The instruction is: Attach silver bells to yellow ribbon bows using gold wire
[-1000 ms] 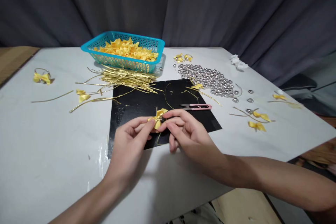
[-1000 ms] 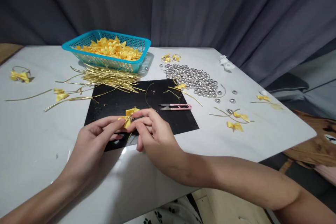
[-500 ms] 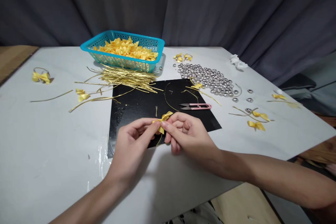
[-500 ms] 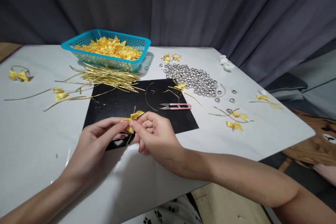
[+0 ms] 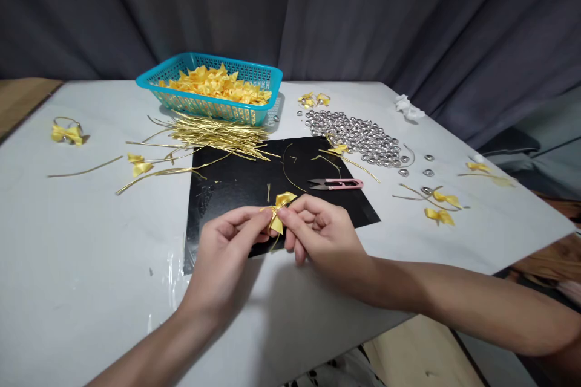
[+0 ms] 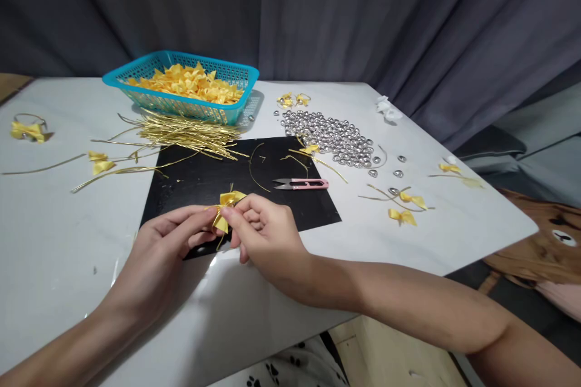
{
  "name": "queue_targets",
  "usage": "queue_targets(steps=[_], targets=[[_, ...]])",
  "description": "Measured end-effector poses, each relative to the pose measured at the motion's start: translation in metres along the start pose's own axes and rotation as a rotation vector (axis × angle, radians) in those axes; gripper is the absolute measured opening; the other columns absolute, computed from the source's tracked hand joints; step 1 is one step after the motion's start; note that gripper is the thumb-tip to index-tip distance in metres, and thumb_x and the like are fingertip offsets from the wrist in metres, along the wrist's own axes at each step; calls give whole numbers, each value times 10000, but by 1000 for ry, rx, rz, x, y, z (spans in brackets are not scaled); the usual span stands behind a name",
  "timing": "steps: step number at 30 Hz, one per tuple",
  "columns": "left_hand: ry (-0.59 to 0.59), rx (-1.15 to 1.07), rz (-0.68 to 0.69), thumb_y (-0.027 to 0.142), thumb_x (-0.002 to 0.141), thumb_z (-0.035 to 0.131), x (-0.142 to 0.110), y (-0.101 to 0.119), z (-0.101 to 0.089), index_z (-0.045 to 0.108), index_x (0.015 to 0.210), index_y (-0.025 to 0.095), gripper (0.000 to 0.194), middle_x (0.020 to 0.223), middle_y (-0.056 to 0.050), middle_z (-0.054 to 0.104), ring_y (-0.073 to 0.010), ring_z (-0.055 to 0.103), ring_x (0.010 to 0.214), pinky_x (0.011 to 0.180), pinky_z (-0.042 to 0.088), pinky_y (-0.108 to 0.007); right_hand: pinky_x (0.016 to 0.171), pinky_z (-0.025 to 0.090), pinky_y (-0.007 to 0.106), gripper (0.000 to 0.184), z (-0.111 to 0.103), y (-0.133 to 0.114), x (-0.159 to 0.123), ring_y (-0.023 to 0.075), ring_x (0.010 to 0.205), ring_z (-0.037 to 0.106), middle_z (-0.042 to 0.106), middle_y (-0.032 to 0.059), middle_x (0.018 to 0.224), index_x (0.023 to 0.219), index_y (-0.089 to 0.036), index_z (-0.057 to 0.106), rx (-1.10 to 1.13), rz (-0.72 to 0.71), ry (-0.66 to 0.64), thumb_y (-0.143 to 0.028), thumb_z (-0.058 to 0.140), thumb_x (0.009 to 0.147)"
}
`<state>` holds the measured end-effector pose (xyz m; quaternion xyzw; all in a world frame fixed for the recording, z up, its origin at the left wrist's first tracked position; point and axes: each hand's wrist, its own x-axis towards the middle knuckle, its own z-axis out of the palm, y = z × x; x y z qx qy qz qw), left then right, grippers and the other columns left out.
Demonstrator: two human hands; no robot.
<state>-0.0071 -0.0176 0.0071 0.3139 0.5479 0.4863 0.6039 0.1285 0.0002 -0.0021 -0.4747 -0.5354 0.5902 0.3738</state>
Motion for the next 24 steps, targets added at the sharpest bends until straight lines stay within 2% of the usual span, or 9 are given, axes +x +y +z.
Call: queue_targets(steps=[5,15,21,24], targets=[[-1,19,32,272,679,702,0,-1,0,715,625,195,94,655,12,688,-78,576,647,614,438,-143,345,330,94,317,0,-2,0,3,332,425,520,-42,484,705,-119,515,11,63,-15,-413,574,805],[-6,1,30,287,701,707,1,-1,1,727,700,191,98,721,-1,721,-94,625,719,660,471,-147,381,360,102,303,0,-2,0,13,366,476,552,-31,519,726,-123,520,36,15,-19,-410,590,795],[50,133,230,226,719,685,0,3,4,695,673,186,62,677,19,703,-87,616,641,605,481,-149,397,377,112,235,2,-4,0,11,387,466,554,-25,556,716,-130,519,5,39,-60,-343,586,792],[70,167,265,210,727,671,-1,3,3,694,675,180,64,672,15,699,-91,615,626,599,488,-158,424,386,112,185,3,-2,-2,4,415,456,550,-21,600,724,-130,520,-39,14,-101,-286,527,824]])
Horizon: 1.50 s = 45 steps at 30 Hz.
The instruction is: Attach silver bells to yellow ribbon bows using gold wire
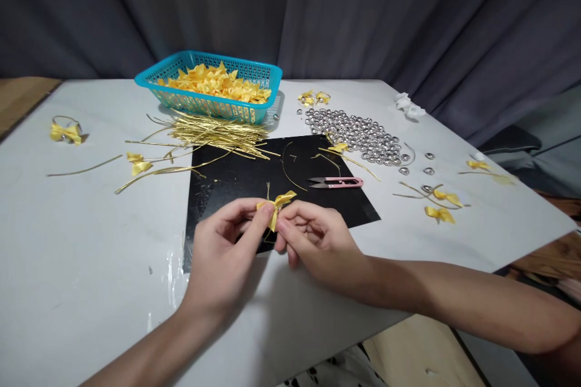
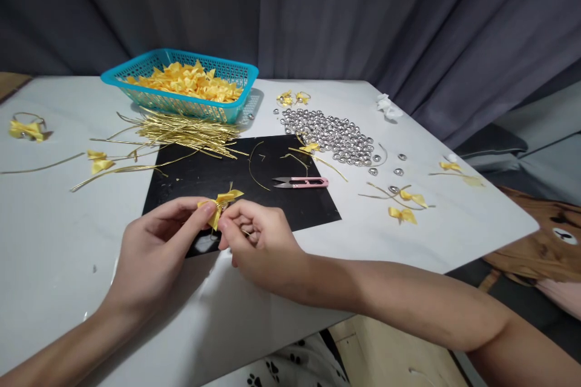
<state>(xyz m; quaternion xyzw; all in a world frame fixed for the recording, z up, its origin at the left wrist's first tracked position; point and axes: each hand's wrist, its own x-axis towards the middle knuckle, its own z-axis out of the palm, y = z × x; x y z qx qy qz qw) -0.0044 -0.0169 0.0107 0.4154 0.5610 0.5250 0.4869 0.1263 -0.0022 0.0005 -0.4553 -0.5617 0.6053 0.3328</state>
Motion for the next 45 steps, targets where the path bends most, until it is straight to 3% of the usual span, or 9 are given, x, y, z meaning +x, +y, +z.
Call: queue_targets(steps=[13,22,26,29,32,37,42,45], targets=[[1,-17,-35,218,697,684,-4,0,1,716,656,188,60,682,7,716,-113,633,660,625,503,-182,388,287,137,184,1,-5,-2,18,402,353,439,-50,502,677,-142,492,-71,10,78,-278,520,799],[-19,27,14,221,711,676,-2,-1,0,679,684,174,54,702,2,699,-109,624,640,613,496,-186,418,282,145,181,3,-7,-1,29,445,352,411,-43,526,681,-144,480,-108,-14,15,-273,488,808],[46,6,51,237,726,670,-1,-3,-1,651,716,181,59,712,20,661,-99,590,667,629,471,-172,397,228,141,202,-10,-18,4,22,440,308,376,-52,509,654,-136,487,-287,2,-93,-277,545,786],[67,-6,54,267,734,671,1,-6,-4,648,757,189,85,748,22,649,-103,571,717,662,452,-171,396,204,145,242,-28,-32,7,23,444,276,347,-51,498,632,-132,505,-503,-115,-164,-292,522,812],[35,4,36,288,741,666,5,-8,-6,649,764,188,104,748,19,640,-104,554,715,671,439,-179,439,239,152,193,-46,-45,8,28,460,286,349,-49,504,686,-138,560,-732,-334,-244,-243,496,835],[-63,94,-9,288,730,663,7,-7,-4,646,729,167,122,722,3,636,-116,545,677,630,428,-200,552,321,174,188,-60,-51,12,54,572,443,552,5,663,789,-142,608,-933,-639,-302,-217,457,873],[-250,151,-88,294,746,629,7,-5,-1,646,720,153,144,693,-20,632,-135,549,648,590,411,-221,584,342,171,184,-65,-54,13,59,619,479,575,12,706,823,-152,628,-919,-647,-412,-209,460,872],[-256,136,-66,300,743,631,8,-3,-2,634,695,160,149,664,-5,609,-121,520,609,573,396,-216,549,331,161,141,-69,-59,10,48,572,446,551,-7,656,807,-146,633,-891,-542,-538,-166,496,836]])
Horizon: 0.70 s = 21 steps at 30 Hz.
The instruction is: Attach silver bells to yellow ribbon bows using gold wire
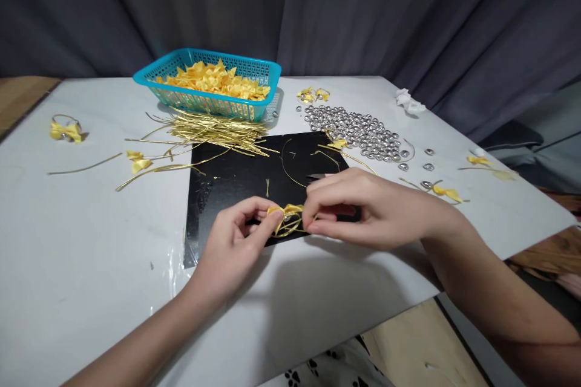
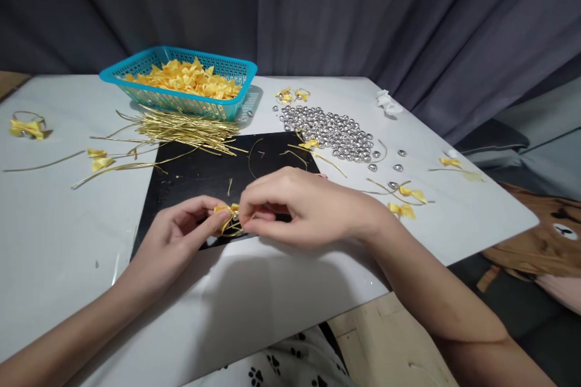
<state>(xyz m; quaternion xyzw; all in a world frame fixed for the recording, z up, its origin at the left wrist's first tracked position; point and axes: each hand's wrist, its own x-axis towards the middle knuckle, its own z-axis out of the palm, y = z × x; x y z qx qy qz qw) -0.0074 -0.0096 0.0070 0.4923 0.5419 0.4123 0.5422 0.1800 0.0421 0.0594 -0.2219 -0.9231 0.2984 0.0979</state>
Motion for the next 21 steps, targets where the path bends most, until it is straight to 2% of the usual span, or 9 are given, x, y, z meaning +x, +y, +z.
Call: queue_targets(steps=[4,9,11,14,16,19,21], targets=[[42,-52,24,299,748,623,1,1,-2,598,673,169,153,578,32,531,-97,447,531,522,364,-207,546,336,160,149,1,-3,0,44,565,458,584,-6,686,853,-146,636,73,35,-128,-154,487,843],[34,-45,19,284,775,590,-1,0,-2,562,690,174,142,564,42,497,-93,431,523,508,345,-203,542,332,154,140,16,-8,7,40,559,448,578,-4,676,835,-123,626,62,-46,-195,-106,487,837],[22,-9,19,279,781,582,-1,1,-1,555,680,174,148,556,44,490,-92,417,514,499,332,-204,569,345,155,145,16,-9,7,44,590,472,591,4,702,838,-120,626,42,-64,-147,-111,481,847],[4,29,24,284,783,583,-1,2,0,560,677,169,157,551,44,490,-90,410,512,496,322,-203,611,356,156,162,10,-7,3,49,652,506,609,10,750,845,-136,632,-19,-47,48,-140,471,862],[21,11,24,293,778,590,1,1,-1,560,683,168,160,557,43,491,-89,415,518,499,329,-199,579,338,154,154,6,-6,0,42,604,475,577,-7,683,837,-143,637,-32,-13,115,-159,486,856],[82,-79,21,314,767,608,3,-3,-3,554,693,171,170,558,49,486,-82,415,517,491,342,-185,528,318,153,148,4,-6,-3,33,521,393,493,-28,573,778,-121,622,95,-5,18,-183,507,849],[109,-136,20,322,767,613,4,-5,-5,554,702,174,172,553,55,479,-76,413,515,485,347,-171,542,344,152,150,6,-7,-2,37,539,404,505,-15,589,755,-102,603,220,-41,-78,-177,513,848]])
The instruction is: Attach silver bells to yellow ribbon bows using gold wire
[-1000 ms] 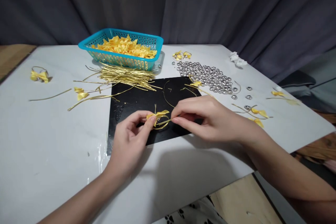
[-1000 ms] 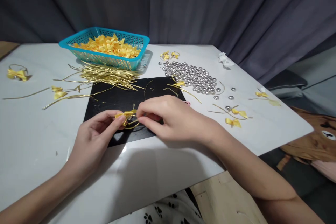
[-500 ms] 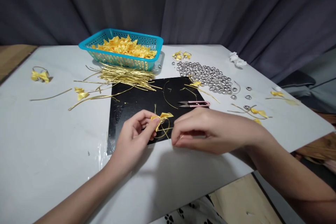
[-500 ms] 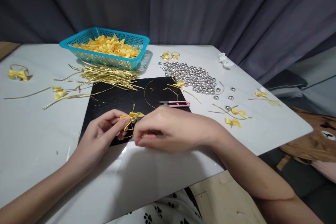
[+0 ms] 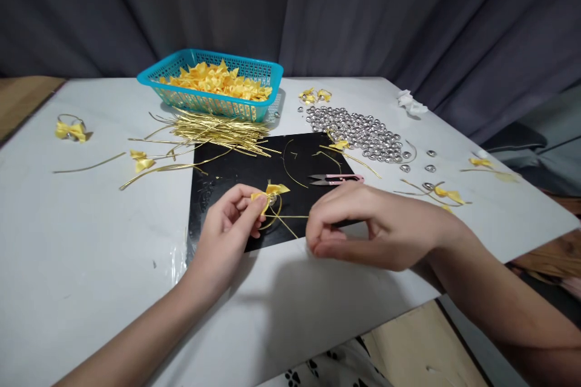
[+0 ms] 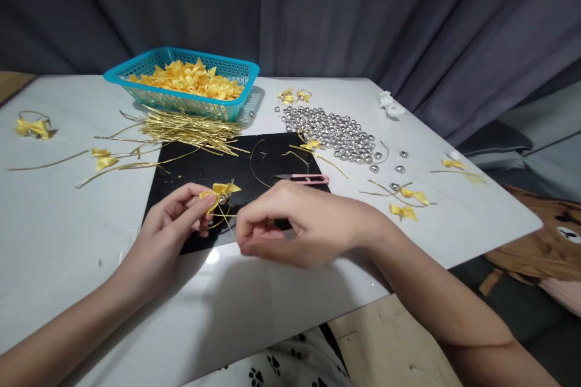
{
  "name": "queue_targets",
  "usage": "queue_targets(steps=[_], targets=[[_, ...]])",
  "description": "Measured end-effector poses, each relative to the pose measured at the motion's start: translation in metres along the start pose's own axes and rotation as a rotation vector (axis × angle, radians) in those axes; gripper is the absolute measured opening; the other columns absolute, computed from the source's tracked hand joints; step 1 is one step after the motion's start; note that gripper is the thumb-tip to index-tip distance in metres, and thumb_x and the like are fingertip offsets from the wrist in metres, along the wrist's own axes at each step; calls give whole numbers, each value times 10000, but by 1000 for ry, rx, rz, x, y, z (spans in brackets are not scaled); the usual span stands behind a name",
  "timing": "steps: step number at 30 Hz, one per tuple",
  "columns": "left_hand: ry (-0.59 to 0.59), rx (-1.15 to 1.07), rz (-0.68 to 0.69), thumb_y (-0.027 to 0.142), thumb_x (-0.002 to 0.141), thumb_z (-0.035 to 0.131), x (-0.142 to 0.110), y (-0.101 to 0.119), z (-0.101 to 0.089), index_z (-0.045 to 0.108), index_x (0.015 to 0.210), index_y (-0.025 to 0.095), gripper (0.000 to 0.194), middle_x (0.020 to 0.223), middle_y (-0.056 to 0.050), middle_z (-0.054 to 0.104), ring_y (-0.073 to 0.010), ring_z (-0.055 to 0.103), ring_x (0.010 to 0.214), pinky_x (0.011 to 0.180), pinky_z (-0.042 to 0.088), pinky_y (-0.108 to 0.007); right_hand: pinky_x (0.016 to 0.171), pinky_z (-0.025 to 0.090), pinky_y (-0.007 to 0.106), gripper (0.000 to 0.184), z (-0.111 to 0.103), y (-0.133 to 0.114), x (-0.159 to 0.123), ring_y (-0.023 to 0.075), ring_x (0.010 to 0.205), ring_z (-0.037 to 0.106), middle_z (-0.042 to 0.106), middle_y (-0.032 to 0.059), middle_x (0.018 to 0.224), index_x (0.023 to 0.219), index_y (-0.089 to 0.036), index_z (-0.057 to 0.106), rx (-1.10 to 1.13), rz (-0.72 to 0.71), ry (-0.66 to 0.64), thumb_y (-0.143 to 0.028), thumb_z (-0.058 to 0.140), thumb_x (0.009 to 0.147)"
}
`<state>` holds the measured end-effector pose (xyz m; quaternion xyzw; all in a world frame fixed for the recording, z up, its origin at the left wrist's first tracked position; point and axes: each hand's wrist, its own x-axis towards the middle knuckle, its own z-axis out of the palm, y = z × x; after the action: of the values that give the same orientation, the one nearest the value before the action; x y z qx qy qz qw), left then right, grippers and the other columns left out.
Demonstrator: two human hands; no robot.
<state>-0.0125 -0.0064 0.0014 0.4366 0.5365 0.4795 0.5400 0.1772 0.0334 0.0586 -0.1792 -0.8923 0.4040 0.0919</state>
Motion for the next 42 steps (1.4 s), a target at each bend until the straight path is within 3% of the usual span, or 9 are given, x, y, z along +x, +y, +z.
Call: queue_targets(steps=[4,9,15,24,26,30,33,38,42], targets=[[13,-35,-7,315,773,617,-1,-2,-2,557,706,174,168,541,61,472,-64,407,507,478,346,-152,613,409,166,95,5,-3,5,54,622,498,600,36,701,823,-81,606,123,-67,-124,-127,525,841],[72,-85,-14,298,763,630,0,-2,-2,557,706,175,154,539,65,458,-62,391,501,460,340,-142,959,355,298,104,-2,-6,0,70,770,571,627,10,745,797,-126,634,-26,-71,-7,-139,542,843],[57,-35,9,308,768,623,1,-3,-1,564,712,170,160,553,57,478,-63,410,513,463,351,-141,501,354,149,163,-11,-3,-6,26,501,409,494,-31,559,759,-117,615,101,77,131,-245,556,840],[35,64,44,328,780,598,-3,-2,2,538,689,168,194,549,51,466,-70,397,516,461,345,-155,409,219,152,156,-4,2,-2,11,429,233,291,-79,470,782,-104,637,132,141,294,-250,594,815],[40,70,50,323,784,592,-3,-2,1,543,697,168,184,554,50,468,-70,398,517,461,346,-156,422,243,153,147,-6,2,-3,7,423,230,337,-74,471,773,-96,643,110,102,248,-223,588,820],[78,39,47,309,779,598,0,-3,-1,548,696,168,171,557,53,464,-65,403,511,456,351,-148,726,436,205,113,-12,-5,-5,72,730,549,634,52,788,820,-103,690,63,-56,-49,-151,588,816],[92,-1,44,309,774,610,2,-4,-1,551,699,169,169,559,56,464,-62,404,510,453,352,-141,831,435,235,126,-13,-10,-6,107,899,575,647,70,945,826,-130,700,87,-96,-15,-152,575,825],[79,-42,28,306,767,628,1,-4,1,558,701,172,165,549,60,466,-58,402,505,455,350,-139,508,380,169,252,9,3,9,51,556,502,587,18,674,697,-122,628,235,325,536,-327,563,827],[69,-67,41,279,768,625,-2,-4,1,566,697,168,145,550,60,478,-56,405,502,461,352,-142,394,219,155,290,38,16,25,25,423,332,434,-50,489,769,-113,623,375,650,343,-399,652,735]])
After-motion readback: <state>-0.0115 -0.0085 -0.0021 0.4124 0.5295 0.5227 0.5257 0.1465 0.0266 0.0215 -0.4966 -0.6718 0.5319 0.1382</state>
